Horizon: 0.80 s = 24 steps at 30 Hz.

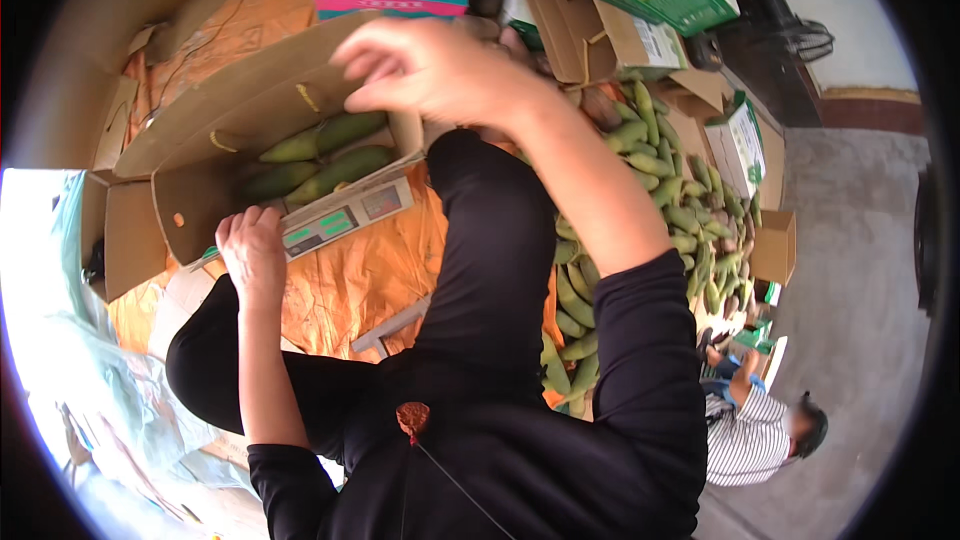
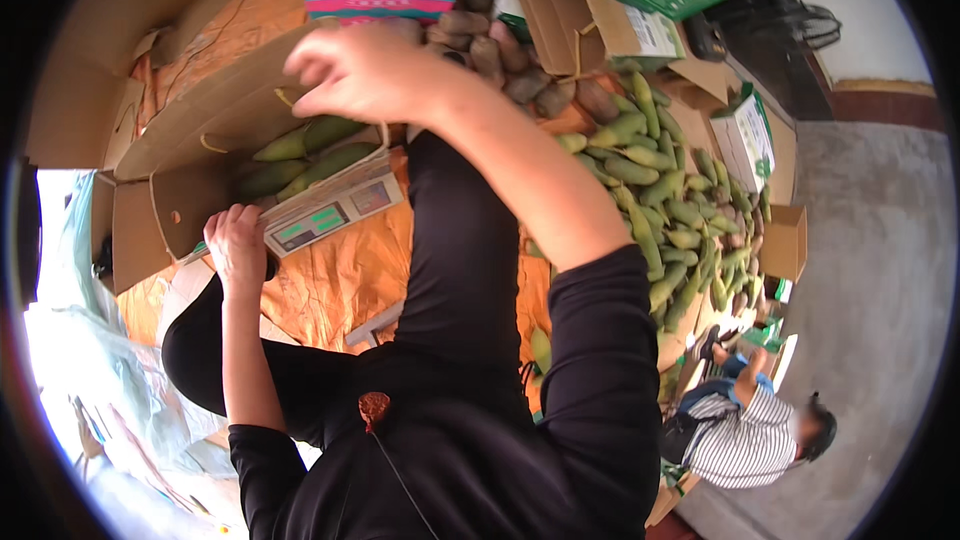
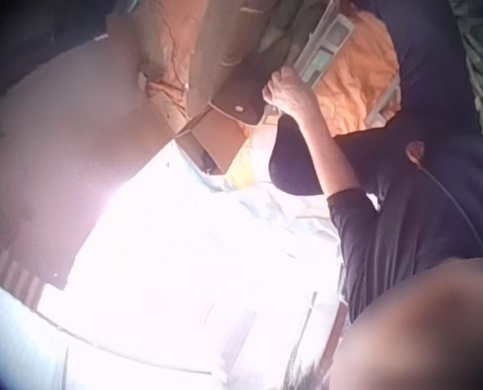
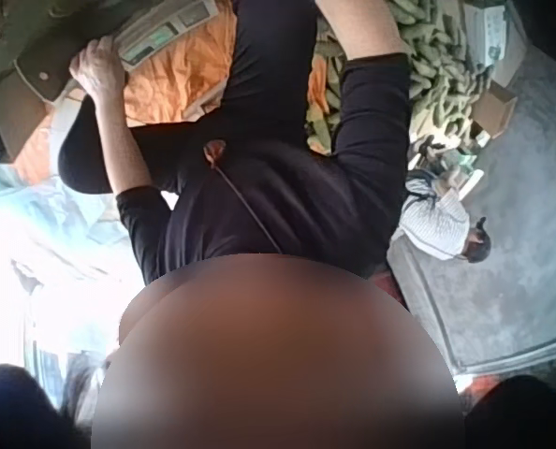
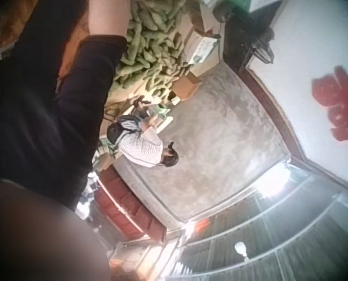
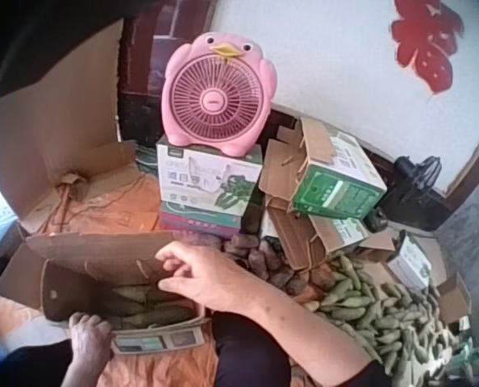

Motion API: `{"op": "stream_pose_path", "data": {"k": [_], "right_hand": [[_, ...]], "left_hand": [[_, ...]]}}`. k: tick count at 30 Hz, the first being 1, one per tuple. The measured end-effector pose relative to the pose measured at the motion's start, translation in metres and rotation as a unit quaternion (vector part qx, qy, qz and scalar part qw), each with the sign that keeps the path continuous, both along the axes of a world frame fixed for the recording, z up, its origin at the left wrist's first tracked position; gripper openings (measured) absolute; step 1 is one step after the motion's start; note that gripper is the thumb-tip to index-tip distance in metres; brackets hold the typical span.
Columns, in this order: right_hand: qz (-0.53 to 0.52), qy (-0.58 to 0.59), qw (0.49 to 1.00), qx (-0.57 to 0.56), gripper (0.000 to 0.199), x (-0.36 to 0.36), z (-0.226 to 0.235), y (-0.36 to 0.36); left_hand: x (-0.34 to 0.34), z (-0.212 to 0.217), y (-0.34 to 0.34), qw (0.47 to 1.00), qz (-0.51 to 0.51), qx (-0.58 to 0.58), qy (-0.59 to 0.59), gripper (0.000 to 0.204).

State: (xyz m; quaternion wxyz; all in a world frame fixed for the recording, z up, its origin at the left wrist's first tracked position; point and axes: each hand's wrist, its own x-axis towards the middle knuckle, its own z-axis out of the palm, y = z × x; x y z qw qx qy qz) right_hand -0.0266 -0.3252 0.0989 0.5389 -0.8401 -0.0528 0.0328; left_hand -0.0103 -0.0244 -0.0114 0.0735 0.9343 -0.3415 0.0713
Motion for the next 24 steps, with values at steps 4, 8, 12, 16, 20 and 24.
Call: {"op": "stream_pose_path", "data": {"k": [4, 8, 12, 16, 20, 24], "right_hand": [[-0.240, 0.044, 0.968, -0.062, 0.039, -0.092, -0.030, -0.107], [-0.400, 0.099, 0.902, -0.131, 0.036, -0.203, -0.133, -0.176], [-0.539, 0.333, 0.773, 0.015, 0.022, -0.285, -0.208, -0.166], [-0.654, 0.353, 0.653, 0.148, 0.022, -0.337, -0.260, -0.145], [-0.729, 0.361, 0.510, 0.280, 0.022, -0.359, -0.308, -0.137], [-0.780, 0.280, 0.385, 0.406, 0.028, -0.362, -0.345, -0.138]], "left_hand": [[-0.002, 0.008, -0.010, 0.999, -0.017, -0.002, 0.029, 0.013], [-0.002, 0.006, -0.009, 0.999, -0.008, 0.012, 0.037, 0.014], [-0.003, 0.006, -0.007, 0.999, -0.008, 0.018, 0.043, 0.014], [-0.004, 0.004, -0.008, 0.998, -0.010, 0.011, 0.053, 0.012], [-0.006, 0.012, -0.013, 0.999, -0.010, 0.006, 0.052, 0.009], [-0.006, 0.011, -0.016, 0.998, -0.002, 0.006, 0.066, 0.008]]}}
